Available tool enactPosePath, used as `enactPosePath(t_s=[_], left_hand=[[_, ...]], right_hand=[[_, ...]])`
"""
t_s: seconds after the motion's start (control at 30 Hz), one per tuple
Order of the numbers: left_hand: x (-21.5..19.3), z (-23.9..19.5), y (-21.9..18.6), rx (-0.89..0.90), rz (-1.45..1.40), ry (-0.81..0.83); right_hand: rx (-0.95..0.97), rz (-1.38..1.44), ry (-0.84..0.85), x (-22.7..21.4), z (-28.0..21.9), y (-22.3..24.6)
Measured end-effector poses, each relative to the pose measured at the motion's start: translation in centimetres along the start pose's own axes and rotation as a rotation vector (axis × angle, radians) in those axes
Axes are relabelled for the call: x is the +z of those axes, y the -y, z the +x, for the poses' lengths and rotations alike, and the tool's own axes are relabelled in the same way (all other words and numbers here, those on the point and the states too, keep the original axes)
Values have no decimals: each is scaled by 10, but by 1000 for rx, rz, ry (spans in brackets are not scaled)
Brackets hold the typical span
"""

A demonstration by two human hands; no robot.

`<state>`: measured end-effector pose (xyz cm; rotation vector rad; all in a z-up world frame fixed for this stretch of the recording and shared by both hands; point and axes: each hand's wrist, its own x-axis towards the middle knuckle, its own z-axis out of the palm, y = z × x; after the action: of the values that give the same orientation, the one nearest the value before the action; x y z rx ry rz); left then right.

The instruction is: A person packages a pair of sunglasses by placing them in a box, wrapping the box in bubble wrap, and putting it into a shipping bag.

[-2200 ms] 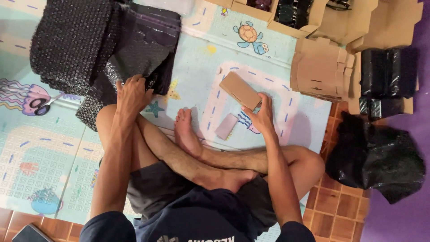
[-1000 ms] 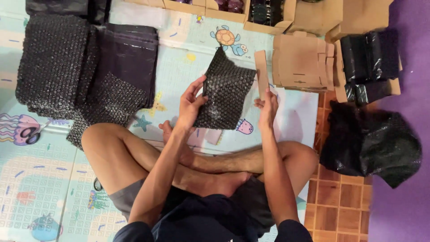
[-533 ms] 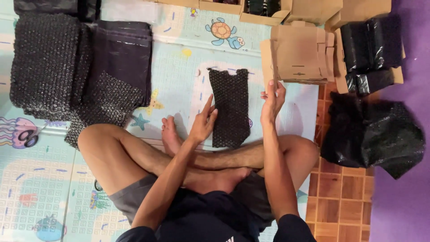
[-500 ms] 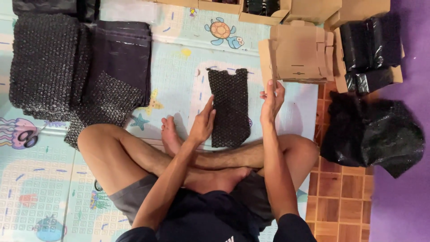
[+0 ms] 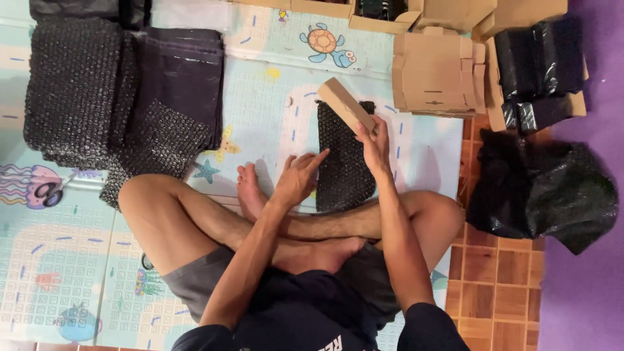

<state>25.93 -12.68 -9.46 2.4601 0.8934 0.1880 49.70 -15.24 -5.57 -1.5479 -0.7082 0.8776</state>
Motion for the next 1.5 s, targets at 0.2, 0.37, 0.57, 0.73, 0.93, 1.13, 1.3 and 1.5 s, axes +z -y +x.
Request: enactPosePath(t_s=[0.2, 0.37, 0.57, 0.73, 0.93, 1.13, 1.3, 1.5], left_hand=[[-42, -30, 35, -406, 89, -328], [-60, -25, 6, -496, 192, -425], [-26, -13, 19, -366, 86, -404], [3, 6, 25, -280, 2, -425], [-6, 28, 5, -182, -75, -461], [-20, 65, -17, -298, -243, -466], [6, 80, 1, -335, -215, -510], [6, 84, 6, -326, -270, -537]], right_hand=[[-43, 32, -43, -3, 0, 3], [-108, -159, -131, -24, 2, 9], [-90, -492, -5, -49, 2, 36], [-62, -553, 114, -51, 7, 28], [78, -583, 288, -33, 0, 51], [128, -523, 339, -31, -1, 51], [68, -551, 233, -41, 10, 26], [-100, -686, 104, -28, 21, 21]])
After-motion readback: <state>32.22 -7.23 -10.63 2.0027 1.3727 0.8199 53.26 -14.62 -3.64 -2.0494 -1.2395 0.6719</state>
